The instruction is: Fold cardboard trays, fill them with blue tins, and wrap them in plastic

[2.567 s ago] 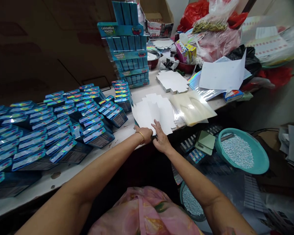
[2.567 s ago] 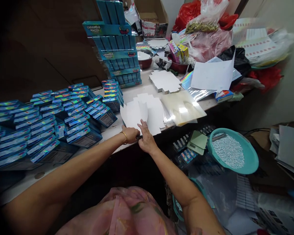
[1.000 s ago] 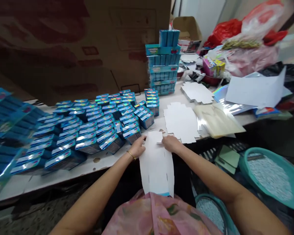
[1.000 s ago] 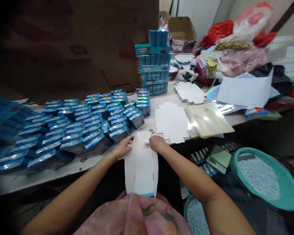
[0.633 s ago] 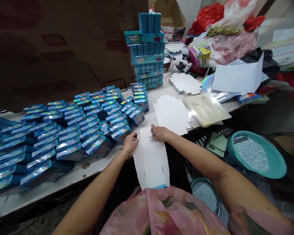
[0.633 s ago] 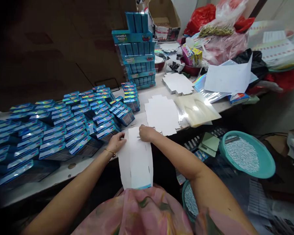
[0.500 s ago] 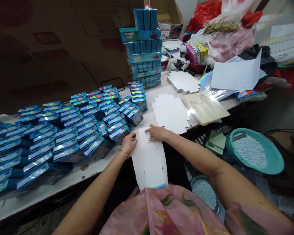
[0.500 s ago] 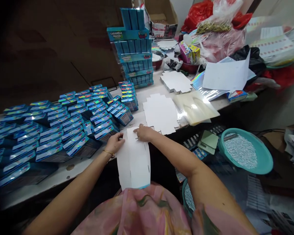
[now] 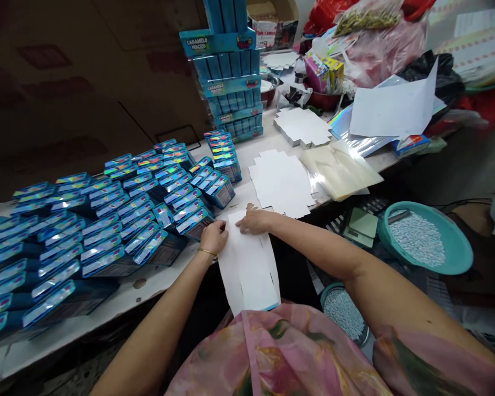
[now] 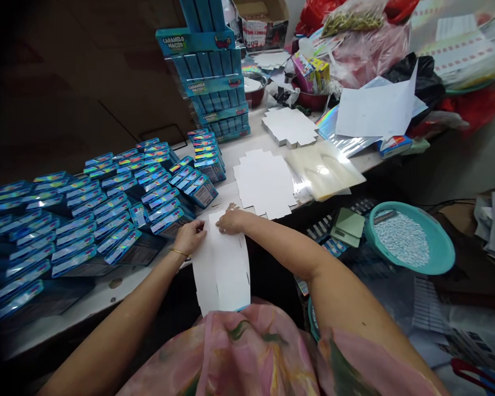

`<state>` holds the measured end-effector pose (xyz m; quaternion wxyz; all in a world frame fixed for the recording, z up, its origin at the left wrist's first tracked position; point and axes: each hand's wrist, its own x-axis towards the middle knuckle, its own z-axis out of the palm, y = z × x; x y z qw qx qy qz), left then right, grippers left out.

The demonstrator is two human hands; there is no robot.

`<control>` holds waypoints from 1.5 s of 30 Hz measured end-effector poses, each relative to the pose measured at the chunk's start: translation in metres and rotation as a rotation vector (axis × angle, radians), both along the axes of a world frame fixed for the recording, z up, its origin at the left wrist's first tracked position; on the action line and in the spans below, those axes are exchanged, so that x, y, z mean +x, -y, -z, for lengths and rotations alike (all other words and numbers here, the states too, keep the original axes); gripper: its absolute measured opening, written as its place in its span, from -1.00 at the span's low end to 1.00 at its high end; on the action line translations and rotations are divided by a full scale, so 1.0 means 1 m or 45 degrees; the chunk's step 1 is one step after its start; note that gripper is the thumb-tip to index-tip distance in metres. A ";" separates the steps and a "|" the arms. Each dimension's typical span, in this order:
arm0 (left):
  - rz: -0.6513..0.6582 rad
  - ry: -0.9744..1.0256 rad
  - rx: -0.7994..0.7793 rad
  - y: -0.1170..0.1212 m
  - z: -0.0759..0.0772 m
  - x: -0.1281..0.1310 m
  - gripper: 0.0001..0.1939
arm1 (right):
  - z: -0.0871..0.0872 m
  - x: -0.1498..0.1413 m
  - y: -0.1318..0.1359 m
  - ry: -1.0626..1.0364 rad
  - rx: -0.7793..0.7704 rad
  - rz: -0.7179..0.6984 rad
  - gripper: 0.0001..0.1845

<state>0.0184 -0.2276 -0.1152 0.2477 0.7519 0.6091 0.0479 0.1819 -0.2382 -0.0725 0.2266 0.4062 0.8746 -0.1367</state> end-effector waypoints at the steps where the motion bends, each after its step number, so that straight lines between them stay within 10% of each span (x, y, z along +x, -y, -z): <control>1: 0.002 0.014 -0.001 0.000 -0.001 0.000 -0.70 | -0.001 -0.001 0.001 -0.012 -0.014 0.020 -0.65; 12: -0.121 0.124 -0.063 0.005 0.006 -0.002 -0.65 | 0.002 -0.013 0.002 -0.068 -0.021 0.137 -0.57; 17: 0.198 -0.093 0.039 0.009 -0.013 0.006 -0.66 | 0.008 -0.005 0.005 -0.251 -0.038 0.204 -0.59; 22: 0.440 -0.167 -0.019 0.007 -0.020 0.016 -0.68 | 0.012 0.031 0.014 -0.830 -0.063 0.873 -0.66; 25: 0.379 -0.156 -0.091 0.007 -0.023 0.023 -0.66 | 0.014 0.038 0.021 -0.850 -0.160 1.102 -0.76; 32: 0.223 -0.153 -0.196 -0.004 -0.019 0.034 -0.75 | 0.003 0.025 0.015 -0.538 -0.206 0.994 -0.77; 39: 0.042 0.022 -0.191 -0.008 -0.004 0.029 -0.31 | 0.004 0.020 0.015 -0.504 -0.145 1.070 -0.74; 45: -0.127 0.259 -0.382 -0.008 0.004 0.028 -0.53 | 0.005 0.018 0.019 -0.573 -0.113 1.121 -0.82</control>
